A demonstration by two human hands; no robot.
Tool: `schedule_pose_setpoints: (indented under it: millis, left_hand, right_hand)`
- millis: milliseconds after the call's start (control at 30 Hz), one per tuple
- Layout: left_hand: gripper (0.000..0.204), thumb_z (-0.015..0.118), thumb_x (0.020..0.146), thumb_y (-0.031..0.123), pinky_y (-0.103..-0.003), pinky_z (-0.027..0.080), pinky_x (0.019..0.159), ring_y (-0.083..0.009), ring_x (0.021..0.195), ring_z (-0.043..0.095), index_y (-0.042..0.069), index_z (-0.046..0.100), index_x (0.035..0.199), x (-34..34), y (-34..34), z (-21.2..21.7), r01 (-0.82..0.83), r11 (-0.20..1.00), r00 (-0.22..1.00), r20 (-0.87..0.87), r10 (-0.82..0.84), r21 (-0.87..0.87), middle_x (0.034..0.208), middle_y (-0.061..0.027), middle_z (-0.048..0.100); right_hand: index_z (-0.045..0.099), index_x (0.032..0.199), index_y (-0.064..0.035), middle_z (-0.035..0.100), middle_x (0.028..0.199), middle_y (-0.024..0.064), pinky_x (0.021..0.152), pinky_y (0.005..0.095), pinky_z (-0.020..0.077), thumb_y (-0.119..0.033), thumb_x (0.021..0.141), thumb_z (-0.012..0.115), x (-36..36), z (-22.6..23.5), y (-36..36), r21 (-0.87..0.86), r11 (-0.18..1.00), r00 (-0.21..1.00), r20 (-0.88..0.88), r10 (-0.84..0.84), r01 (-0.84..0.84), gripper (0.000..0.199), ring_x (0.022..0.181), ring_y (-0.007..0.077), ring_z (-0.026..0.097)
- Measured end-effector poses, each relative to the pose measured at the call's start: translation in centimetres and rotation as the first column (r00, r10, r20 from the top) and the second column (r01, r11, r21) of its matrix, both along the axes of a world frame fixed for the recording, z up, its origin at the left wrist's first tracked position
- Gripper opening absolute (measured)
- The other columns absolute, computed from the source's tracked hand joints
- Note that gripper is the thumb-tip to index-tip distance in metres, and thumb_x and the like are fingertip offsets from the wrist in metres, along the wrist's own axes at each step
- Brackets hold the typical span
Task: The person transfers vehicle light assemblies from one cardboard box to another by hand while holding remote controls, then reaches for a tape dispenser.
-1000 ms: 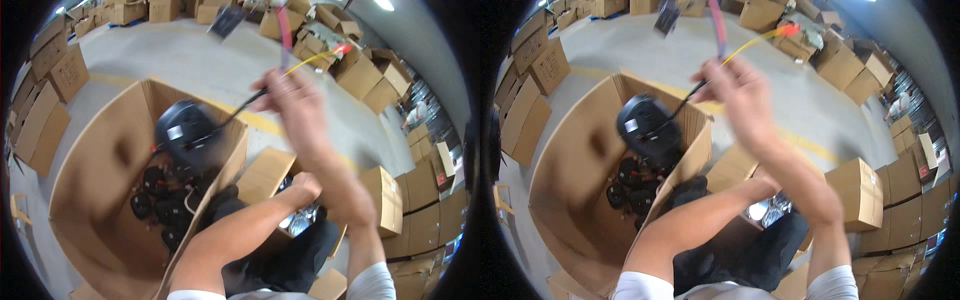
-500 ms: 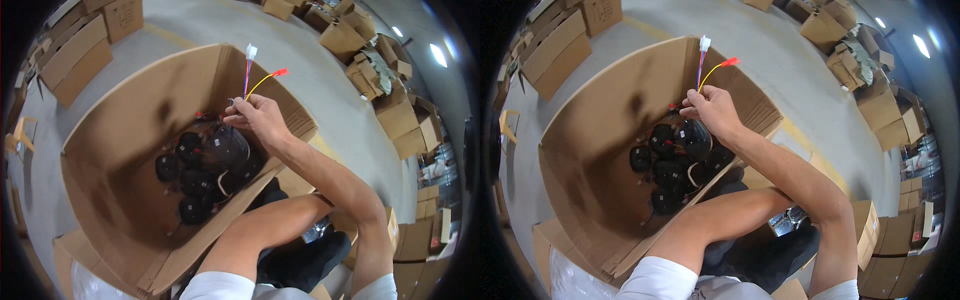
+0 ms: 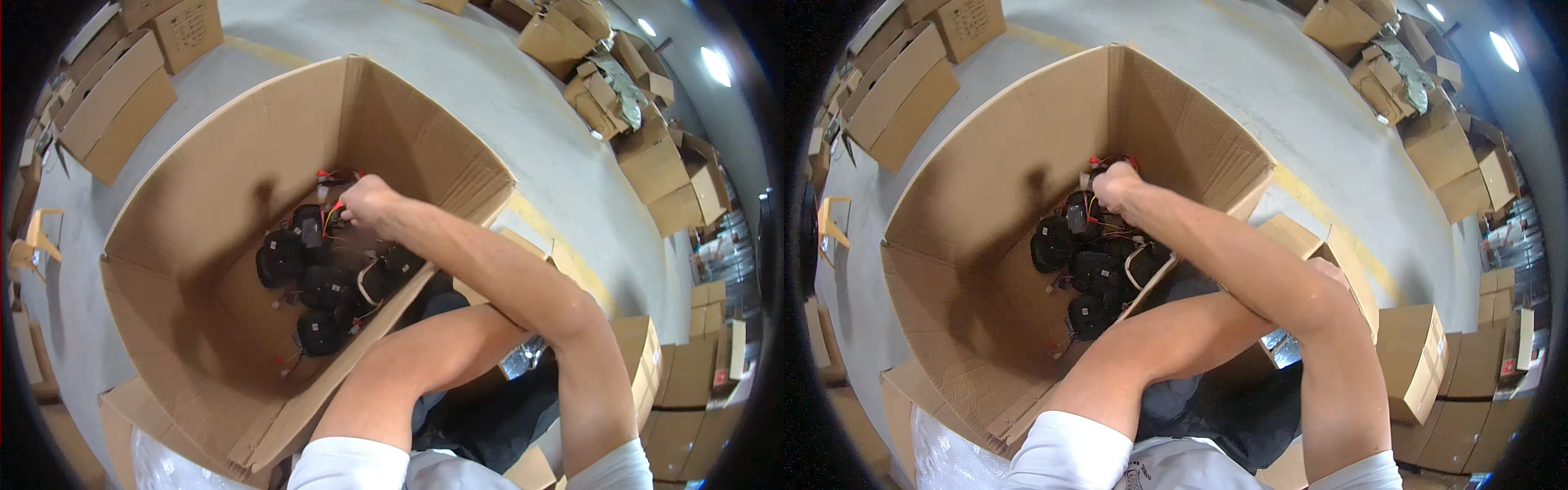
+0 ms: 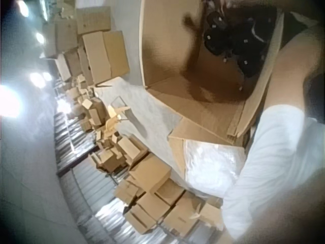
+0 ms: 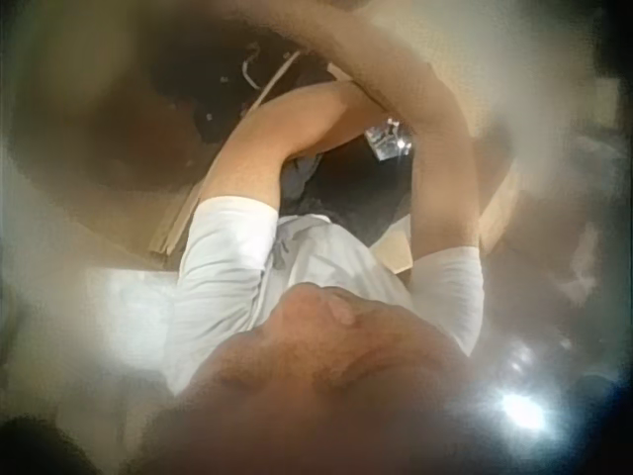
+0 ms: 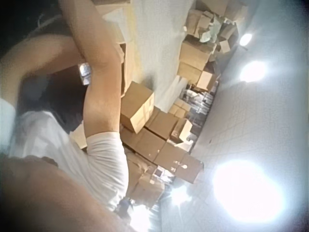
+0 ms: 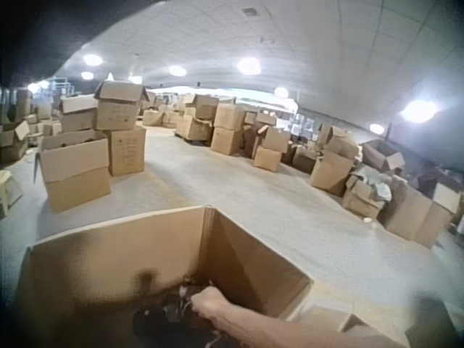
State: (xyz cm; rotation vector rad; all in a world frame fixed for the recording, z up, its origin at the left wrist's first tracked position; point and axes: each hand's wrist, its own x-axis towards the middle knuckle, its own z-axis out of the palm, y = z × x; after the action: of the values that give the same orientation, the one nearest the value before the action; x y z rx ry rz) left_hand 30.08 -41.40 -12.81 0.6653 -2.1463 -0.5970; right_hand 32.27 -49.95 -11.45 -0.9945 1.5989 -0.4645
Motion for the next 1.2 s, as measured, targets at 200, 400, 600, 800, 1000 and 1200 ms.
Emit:
schedule_pose_setpoints:
  millis: [200, 400, 600, 800, 1000, 1200]
  left_hand:
    - [0.028, 0.076, 0.095, 0.031, -0.048, 0.06, 0.084, -0.0369, 0.097, 0.079, 0.004, 0.082, 0.099, -11.1, 4.0, -0.2, 0.247, 0.969, 0.964, -0.102, -0.246, -0.001, 0.107, -0.0256, 0.081]
    - [0.023, 0.068, 0.103, 0.019, -0.057, 0.06, 0.095, -0.0463, 0.11, 0.078, 0.0, 0.082, 0.105, -18.6, 3.1, 6.9, 0.146, 0.983, 0.83, 0.528, -0.182, 0.11, 0.112, -0.0277, 0.081]
    - [0.029, 0.078, 0.102, 0.024, -0.053, 0.056, 0.082, -0.0495, 0.09, 0.072, -0.004, 0.074, 0.101, -20.0, 5.3, 9.7, -0.034, 0.995, 0.88, 0.476, -0.015, 0.094, 0.092, -0.0285, 0.074]
    - [0.029, 0.08, 0.103, 0.022, -0.05, 0.053, 0.075, -0.0495, 0.081, 0.066, -0.006, 0.073, 0.102, -24.2, 9.6, 10.2, -0.001, 0.998, 0.837, 0.546, -0.032, 0.06, 0.088, -0.0296, 0.071]
    - [0.025, 0.082, 0.102, 0.016, -0.047, 0.053, 0.072, -0.0478, 0.075, 0.062, -0.007, 0.073, 0.103, -28.5, 12.4, 8.2, 0.067, 0.985, 0.827, 0.544, -0.143, 0.156, 0.085, -0.0294, 0.07]
    - [0.023, 0.083, 0.1, 0.016, -0.052, 0.053, 0.074, -0.0513, 0.082, 0.068, -0.005, 0.073, 0.098, -29.0, 12.7, 6.8, 0.093, 0.988, 0.805, 0.574, -0.15, 0.127, 0.089, -0.0285, 0.073]
  right_hand:
    - [0.075, 0.127, 0.0071, 0.08, 0.11, 0.013, 0.092, 0.0322, 0.0637, -0.025, 0.109, 0.073, -12.4, 11.9, 7.7, -0.435, 0.899, 0.945, 0.269, 0.185, -0.053, 0.037, 0.1, 0.0194, 0.079]
    - [0.073, 0.131, 0.0067, 0.08, 0.12, 0.0171, 0.105, 0.0401, 0.0635, -0.029, 0.114, 0.07, -34.1, 17.2, 21.4, -0.628, 0.704, 0.929, 0.348, -0.127, 0.332, 0.04, 0.11, 0.0249, 0.079]
    - [0.072, 0.13, 0.0005, 0.078, 0.115, 0.0119, 0.096, 0.0378, 0.0644, -0.03, 0.115, 0.069, -54.2, -7.6, 34.0, -0.237, 0.704, 0.741, 0.279, -0.611, 0.67, 0.034, 0.106, 0.0215, 0.076]
    - [0.073, 0.14, 0.0044, 0.076, 0.132, 0.0318, 0.112, 0.0465, 0.0572, -0.021, 0.094, 0.078, -54.8, -31.2, 34.8, -0.301, 0.879, 0.751, -0.46, -0.473, 0.369, 0.053, 0.128, 0.0427, 0.073]
    - [0.051, 0.161, 0.0053, 0.057, 0.159, 0.0372, 0.127, 0.0493, 0.047, -0.019, 0.093, 0.078, -58.9, -39.3, 33.5, -0.535, 0.761, 0.652, -0.435, -0.621, 0.367, 0.077, 0.151, 0.0484, 0.055]
    - [0.075, 0.131, -0.0047, 0.072, 0.124, 0.0279, 0.105, 0.0537, 0.057, -0.027, 0.098, 0.077, -59.9, -36.0, 32.5, -0.349, 0.897, 0.785, -0.46, -0.415, 0.271, 0.04, 0.121, 0.0474, 0.07]
